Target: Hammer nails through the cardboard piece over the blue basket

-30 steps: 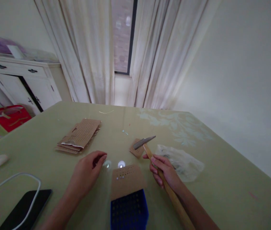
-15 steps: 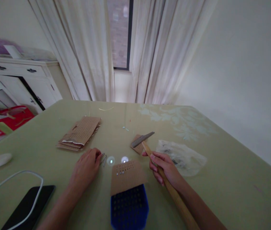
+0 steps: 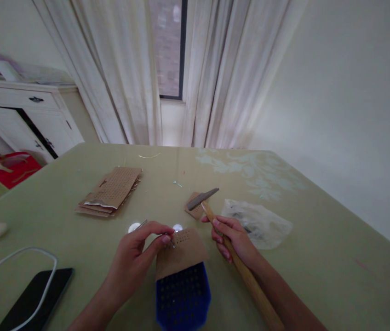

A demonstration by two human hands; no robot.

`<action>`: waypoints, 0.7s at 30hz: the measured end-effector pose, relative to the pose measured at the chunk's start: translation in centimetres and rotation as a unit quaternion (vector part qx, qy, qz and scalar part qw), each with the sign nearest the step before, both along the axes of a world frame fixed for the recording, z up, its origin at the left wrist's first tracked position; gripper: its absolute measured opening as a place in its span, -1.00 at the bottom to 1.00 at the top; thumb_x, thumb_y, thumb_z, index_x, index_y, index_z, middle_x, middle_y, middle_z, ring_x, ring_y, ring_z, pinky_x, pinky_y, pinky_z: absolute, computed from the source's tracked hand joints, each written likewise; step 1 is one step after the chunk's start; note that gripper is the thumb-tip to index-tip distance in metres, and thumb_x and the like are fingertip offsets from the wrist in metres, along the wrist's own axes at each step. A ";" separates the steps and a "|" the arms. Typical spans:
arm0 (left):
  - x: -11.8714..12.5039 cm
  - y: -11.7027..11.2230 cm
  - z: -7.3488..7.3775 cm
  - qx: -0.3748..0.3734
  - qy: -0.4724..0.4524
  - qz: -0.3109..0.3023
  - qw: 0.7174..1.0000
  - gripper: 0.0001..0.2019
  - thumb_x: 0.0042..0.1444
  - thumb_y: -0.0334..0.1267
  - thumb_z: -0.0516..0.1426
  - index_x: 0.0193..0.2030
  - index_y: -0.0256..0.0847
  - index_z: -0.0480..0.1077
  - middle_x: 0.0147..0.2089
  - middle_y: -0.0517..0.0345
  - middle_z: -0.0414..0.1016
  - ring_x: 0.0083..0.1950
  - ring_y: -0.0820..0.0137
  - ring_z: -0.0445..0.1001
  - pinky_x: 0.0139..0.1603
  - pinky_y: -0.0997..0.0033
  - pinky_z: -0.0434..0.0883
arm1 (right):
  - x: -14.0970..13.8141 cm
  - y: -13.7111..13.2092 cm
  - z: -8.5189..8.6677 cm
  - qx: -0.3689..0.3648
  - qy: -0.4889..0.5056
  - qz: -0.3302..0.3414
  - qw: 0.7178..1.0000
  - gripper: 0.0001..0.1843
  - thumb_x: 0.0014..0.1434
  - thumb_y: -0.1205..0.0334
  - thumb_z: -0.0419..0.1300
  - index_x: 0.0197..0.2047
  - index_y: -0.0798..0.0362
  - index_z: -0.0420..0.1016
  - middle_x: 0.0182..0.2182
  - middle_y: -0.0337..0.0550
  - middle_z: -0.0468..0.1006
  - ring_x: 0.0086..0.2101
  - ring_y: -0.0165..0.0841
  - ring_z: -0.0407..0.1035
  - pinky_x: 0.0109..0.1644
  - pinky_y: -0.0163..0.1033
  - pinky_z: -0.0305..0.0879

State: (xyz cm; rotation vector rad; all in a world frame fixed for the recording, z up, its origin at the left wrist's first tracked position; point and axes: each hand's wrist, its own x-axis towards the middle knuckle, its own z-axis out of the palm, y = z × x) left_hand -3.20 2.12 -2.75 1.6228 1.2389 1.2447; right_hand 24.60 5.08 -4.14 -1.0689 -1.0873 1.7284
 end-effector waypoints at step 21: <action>1.0 0.0 -0.4 0.063 0.036 -0.037 0.997 -0.84 0.38 -0.22 0.23 -0.14 -0.06 0.69 -0.20 0.11 0.72 -0.16 0.28 0.64 -0.10 0.38 0.53 | -0.1 -0.3 0.2 0.002 -0.009 0.006 1.000 -0.41 0.24 -0.19 0.41 0.09 0.14 0.63 -0.58 -0.46 0.33 -0.77 -0.56 0.15 -0.77 -0.45 0.07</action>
